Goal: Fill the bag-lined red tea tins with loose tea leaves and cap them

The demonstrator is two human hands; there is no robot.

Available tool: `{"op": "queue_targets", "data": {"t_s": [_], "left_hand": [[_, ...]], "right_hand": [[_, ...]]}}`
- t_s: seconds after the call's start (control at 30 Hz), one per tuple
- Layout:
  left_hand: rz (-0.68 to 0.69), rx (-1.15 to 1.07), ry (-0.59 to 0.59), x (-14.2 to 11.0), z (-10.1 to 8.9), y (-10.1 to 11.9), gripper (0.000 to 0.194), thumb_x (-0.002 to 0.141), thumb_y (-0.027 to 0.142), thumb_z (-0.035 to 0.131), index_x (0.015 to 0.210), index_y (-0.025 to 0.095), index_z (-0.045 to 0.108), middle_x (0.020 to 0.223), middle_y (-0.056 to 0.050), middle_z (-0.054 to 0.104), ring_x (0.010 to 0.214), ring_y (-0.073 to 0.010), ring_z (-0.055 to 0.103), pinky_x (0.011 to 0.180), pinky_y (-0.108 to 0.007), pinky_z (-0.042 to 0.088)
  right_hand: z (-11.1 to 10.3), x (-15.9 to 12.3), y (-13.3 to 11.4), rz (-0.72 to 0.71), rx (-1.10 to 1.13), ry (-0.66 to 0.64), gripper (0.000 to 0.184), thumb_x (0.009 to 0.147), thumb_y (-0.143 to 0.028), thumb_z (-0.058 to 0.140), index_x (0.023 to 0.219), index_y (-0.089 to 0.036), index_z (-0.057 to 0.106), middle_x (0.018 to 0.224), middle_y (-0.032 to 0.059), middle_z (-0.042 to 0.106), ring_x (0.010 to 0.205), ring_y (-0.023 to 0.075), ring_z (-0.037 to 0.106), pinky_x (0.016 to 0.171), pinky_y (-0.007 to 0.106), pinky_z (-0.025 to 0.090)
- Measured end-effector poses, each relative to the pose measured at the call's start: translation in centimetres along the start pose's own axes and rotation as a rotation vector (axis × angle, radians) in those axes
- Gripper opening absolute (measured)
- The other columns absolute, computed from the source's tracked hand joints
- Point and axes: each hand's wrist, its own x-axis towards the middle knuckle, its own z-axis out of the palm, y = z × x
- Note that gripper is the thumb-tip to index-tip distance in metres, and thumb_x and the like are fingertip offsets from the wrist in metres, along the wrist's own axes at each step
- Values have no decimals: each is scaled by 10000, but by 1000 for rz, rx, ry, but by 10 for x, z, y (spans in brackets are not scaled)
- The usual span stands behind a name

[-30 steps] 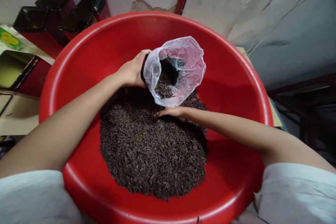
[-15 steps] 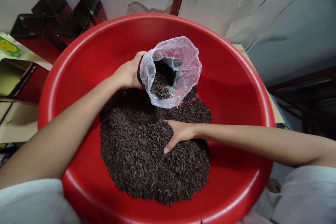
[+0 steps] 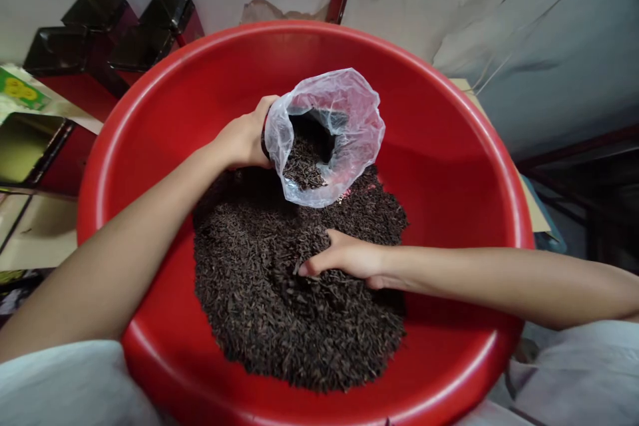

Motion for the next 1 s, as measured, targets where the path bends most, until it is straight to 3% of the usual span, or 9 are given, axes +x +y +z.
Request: {"op": "queue_targets", "data": {"t_s": [0.1, 0.23, 0.43, 0.6, 0.77, 0.87, 1.0], "left_hand": [[5, -4, 11, 0, 1, 0, 1032, 496, 530, 725, 1389, 267, 280, 1069, -71, 627, 914, -364, 637, 692, -359, 488], [3, -23, 8, 0, 0, 2, 1032, 499, 530, 716, 1396, 278, 273, 1077, -60, 621, 937, -352, 633, 735, -354, 487], [-11, -101, 4, -1, -1, 6, 950, 495, 471, 718, 1349, 282, 348, 1010, -48, 634, 968, -348, 621, 799, -375, 482], [-24, -83, -11, -1, -4, 8, 919, 492, 490, 723, 1316, 254, 393, 1017, -68, 636, 939, -359, 628, 763, -395, 492], [-70, -74, -21, 1, -7, 4, 989, 513, 455, 710, 1379, 224, 291, 1089, -112, 621, 968, -388, 618, 788, -432, 481], [-21, -125, -13, 2, -5, -6, 1046, 499, 496, 725, 1393, 229, 253, 1105, -111, 621, 1032, -398, 591, 845, -452, 466], [38, -254, 82, 3, 1, -16, 1041, 438, 491, 786, 1343, 252, 330, 1141, -68, 609, 1165, -383, 517, 955, -431, 420]], "right_hand": [[6, -16, -15, -63, 78, -73, 178, 517, -163, 706, 653, -165, 592, 618, -54, 617, 588, 80, 560, 636, 226, 488], [7, -36, -34, -185, 134, -66, 204, 539, -204, 717, 699, -176, 593, 645, -47, 627, 618, 94, 593, 628, 233, 496], [-5, -48, -68, -412, 113, 8, 164, 675, -324, 655, 742, -179, 615, 710, -1, 661, 639, 164, 645, 652, 352, 562], [-20, -17, -98, -705, 34, 246, 160, 798, -287, 596, 895, -162, 617, 880, 5, 684, 886, 176, 668, 819, 369, 552], [-41, 19, -109, -1004, -303, 554, 382, 716, -349, 696, 1017, -144, 581, 1054, 6, 644, 1122, 205, 580, 975, 408, 444], [-42, 18, -109, -1052, -455, 670, 385, 754, -337, 657, 1084, -163, 560, 1128, -8, 602, 1209, 194, 515, 1031, 381, 382], [-28, -4, -95, -1171, -477, 654, 191, 874, -269, 531, 1055, -214, 559, 1159, 2, 578, 1155, 139, 541, 986, 290, 432]]}}
